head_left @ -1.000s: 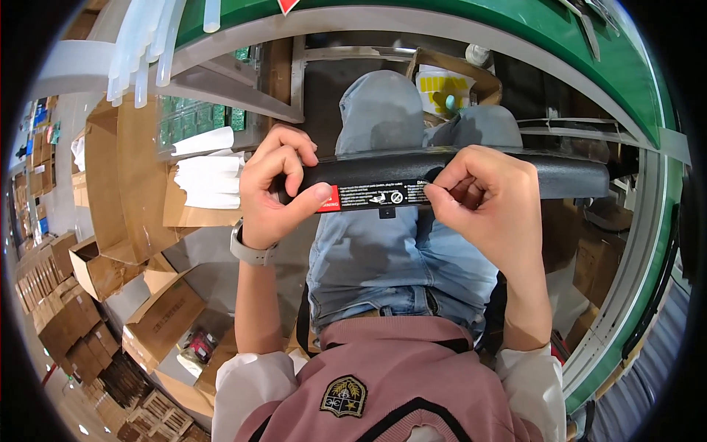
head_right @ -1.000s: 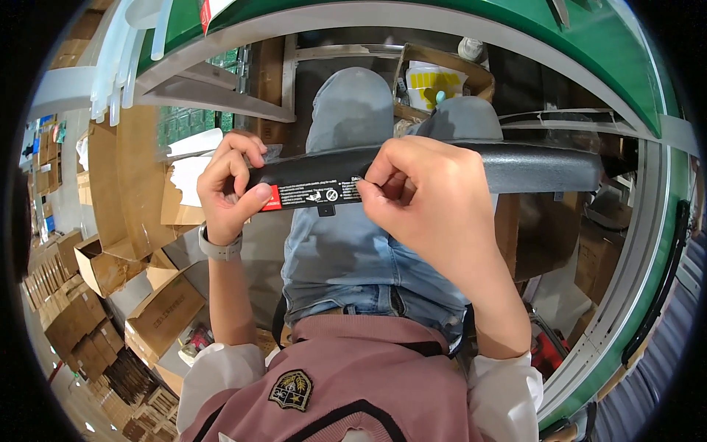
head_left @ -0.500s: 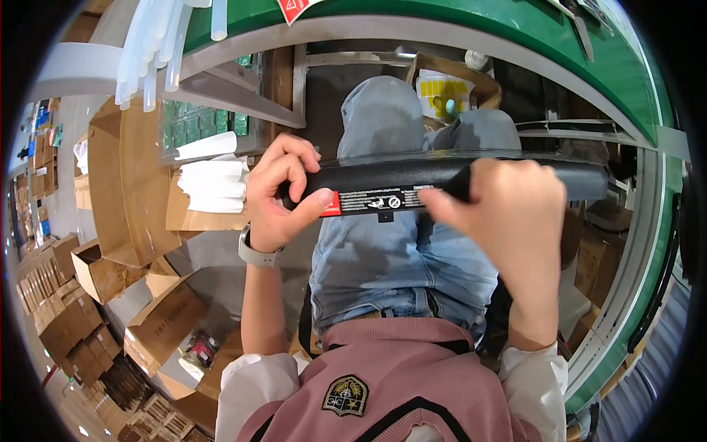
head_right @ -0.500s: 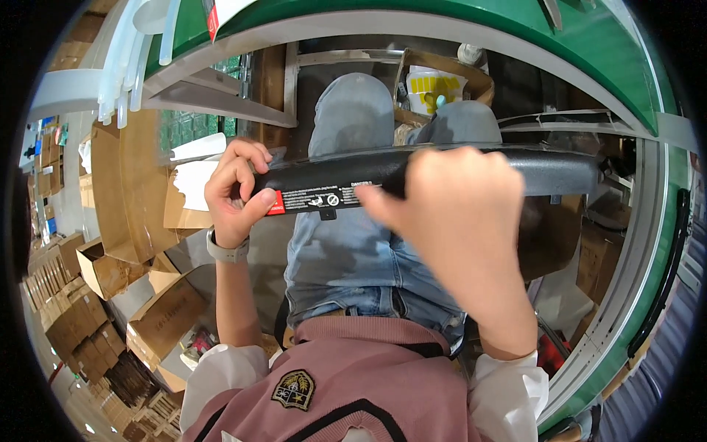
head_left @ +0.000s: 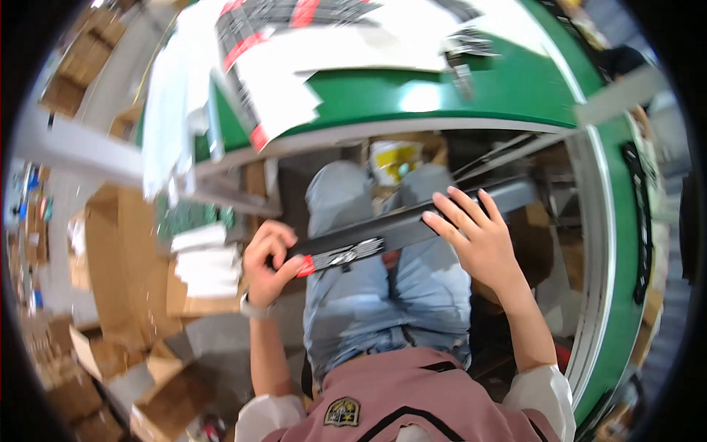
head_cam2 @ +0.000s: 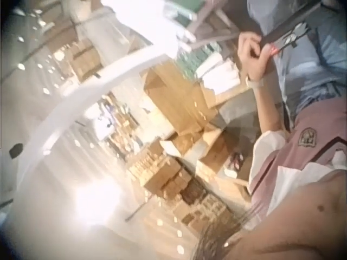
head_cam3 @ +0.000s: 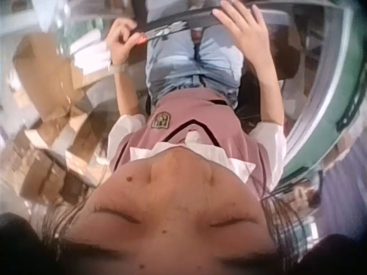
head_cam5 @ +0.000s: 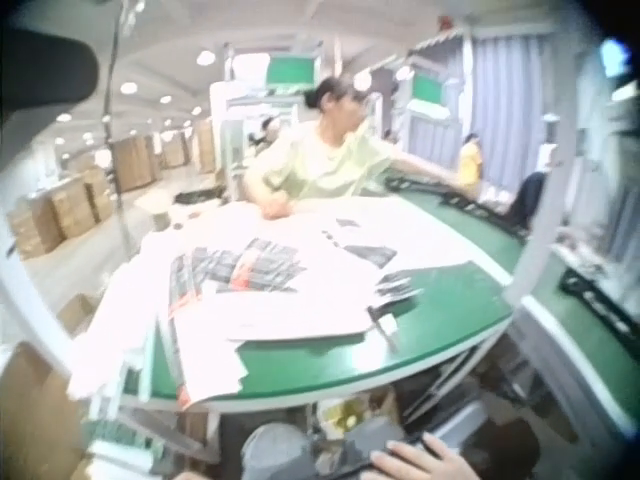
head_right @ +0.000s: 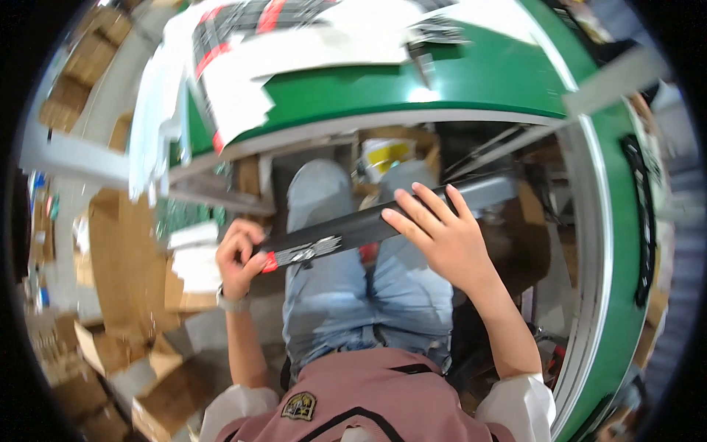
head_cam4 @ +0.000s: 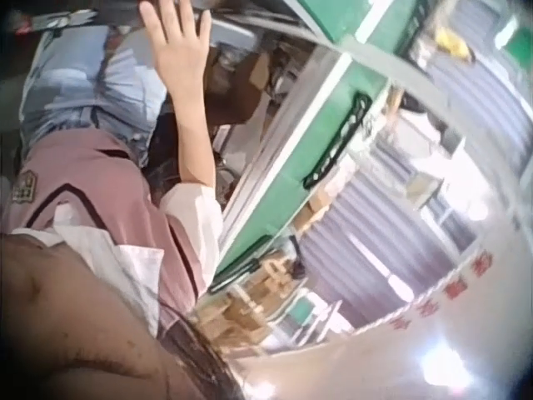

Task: Applying warning stickers to plastic automotive components on an assembly line.

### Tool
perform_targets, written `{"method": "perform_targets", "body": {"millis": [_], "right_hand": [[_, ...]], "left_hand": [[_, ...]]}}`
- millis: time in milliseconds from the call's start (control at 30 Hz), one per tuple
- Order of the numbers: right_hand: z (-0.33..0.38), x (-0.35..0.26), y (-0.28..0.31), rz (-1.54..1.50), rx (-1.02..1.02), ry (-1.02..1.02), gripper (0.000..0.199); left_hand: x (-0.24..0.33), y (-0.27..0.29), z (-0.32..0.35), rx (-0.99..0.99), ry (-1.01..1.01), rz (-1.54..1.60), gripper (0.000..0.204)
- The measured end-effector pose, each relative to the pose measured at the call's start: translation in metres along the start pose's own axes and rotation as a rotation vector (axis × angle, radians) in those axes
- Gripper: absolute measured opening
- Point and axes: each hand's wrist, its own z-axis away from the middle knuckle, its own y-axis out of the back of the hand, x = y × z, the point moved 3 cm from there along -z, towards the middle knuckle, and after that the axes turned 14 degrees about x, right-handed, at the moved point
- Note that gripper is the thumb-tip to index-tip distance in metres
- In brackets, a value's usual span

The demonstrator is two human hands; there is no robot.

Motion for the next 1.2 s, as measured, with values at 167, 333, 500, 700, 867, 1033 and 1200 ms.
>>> {"method": "perform_targets", "body": {"millis": [167,333,500,700,867,1033,1200], "right_hand": [[0.017,0.069,-0.009,-0.051,0.333,0.112,0.031],[0.052,0.031,0.09,0.211,0.348,0.179,0.035],[0.163,0.046,0.222,0.159,0.481,-0.583,0.017],[0.377,0.07,0.346,0.64,0.62,-1.531,0.029],[0.56,0.117,0.383,1.1,0.528,-1.934,0.022],[0.591,0.177,0.359,1.134,0.462,-2.03,0.023],[0.487,0.25,0.323,1.273,0.443,-1.242,0.041]], "left_hand": [[-0.005,0.004,0.002,0.024,-0.065,0.019,0.037],[0.004,0.017,-0.004,0.095,-0.089,0.218,0.019],[0.031,0.022,-0.016,0.287,-0.338,-0.017,0.018],[0.01,-0.034,-0.011,0.083,0.062,0.614,0.016],[0.009,-0.052,0.002,0.043,0.188,0.612,0.016],[0.002,-0.044,0.01,0.123,0.226,0.554,0.019],[0.014,-0.056,0.003,0.138,0.227,0.483,0.016]]}}
